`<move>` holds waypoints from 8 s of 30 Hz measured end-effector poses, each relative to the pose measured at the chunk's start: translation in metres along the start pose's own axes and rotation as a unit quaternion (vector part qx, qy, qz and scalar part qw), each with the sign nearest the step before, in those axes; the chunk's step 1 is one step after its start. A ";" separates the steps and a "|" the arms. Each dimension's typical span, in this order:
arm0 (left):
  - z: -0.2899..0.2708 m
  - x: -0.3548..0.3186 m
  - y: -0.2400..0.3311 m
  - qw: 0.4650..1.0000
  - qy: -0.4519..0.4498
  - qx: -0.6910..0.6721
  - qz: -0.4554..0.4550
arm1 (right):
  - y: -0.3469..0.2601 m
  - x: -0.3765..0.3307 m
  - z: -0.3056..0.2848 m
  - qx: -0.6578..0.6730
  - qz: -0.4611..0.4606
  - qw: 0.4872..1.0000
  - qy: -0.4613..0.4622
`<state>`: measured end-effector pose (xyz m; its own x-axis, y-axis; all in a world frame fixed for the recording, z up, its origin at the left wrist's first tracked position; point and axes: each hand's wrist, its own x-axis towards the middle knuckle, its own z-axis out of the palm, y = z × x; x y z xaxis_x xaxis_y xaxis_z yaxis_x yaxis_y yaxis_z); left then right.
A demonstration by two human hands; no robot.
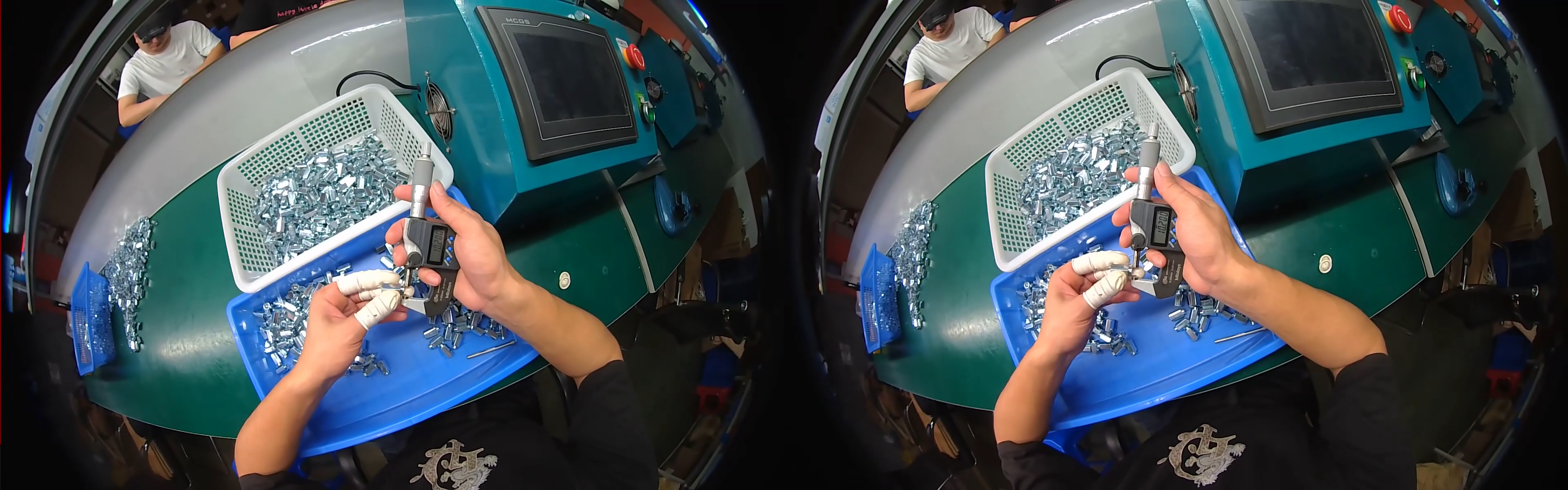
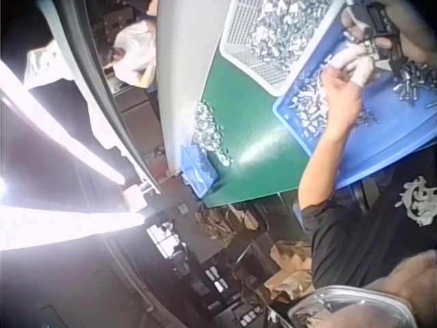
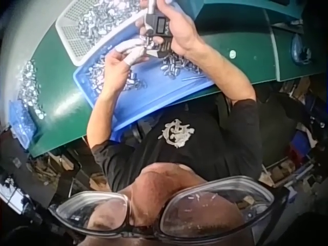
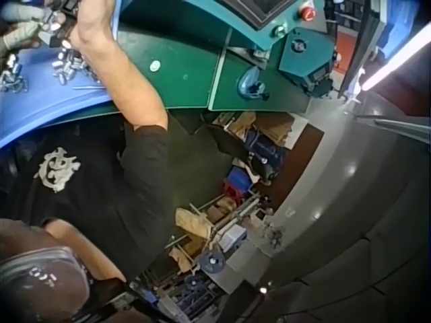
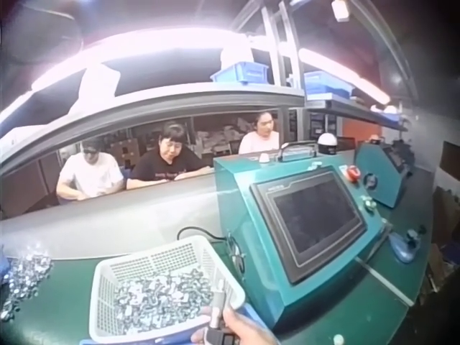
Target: Using a digital micrometer to measure small metal components on a production line.
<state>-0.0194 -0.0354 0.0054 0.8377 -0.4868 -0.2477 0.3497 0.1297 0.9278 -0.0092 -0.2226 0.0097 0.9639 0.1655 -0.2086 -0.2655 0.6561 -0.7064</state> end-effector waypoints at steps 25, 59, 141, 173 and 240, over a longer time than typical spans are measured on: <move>-0.003 -0.003 0.006 0.999 -0.013 -0.021 -0.034 | -0.002 -0.005 0.008 0.015 0.007 1.000 0.023; -0.016 0.006 -0.002 0.987 0.047 0.134 0.078 | 0.000 -0.007 0.009 -0.047 0.001 0.999 0.017; 0.073 0.022 -0.069 0.752 -0.270 0.526 0.292 | -0.039 -0.020 0.021 -0.048 -0.098 0.993 -0.052; 0.040 0.080 -0.063 0.846 -0.245 0.394 0.263 | -0.051 -0.043 0.019 0.005 -0.086 0.995 -0.043; -0.006 -0.013 0.000 0.997 0.073 -0.021 0.011 | -0.003 0.010 0.015 0.022 0.018 0.999 -0.022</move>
<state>-0.0273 -0.0239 0.0068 0.8964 -0.3532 -0.2678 0.3452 0.1775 0.9216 0.0011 -0.2120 0.0196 0.9538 0.2218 -0.2025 -0.3002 0.6810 -0.6679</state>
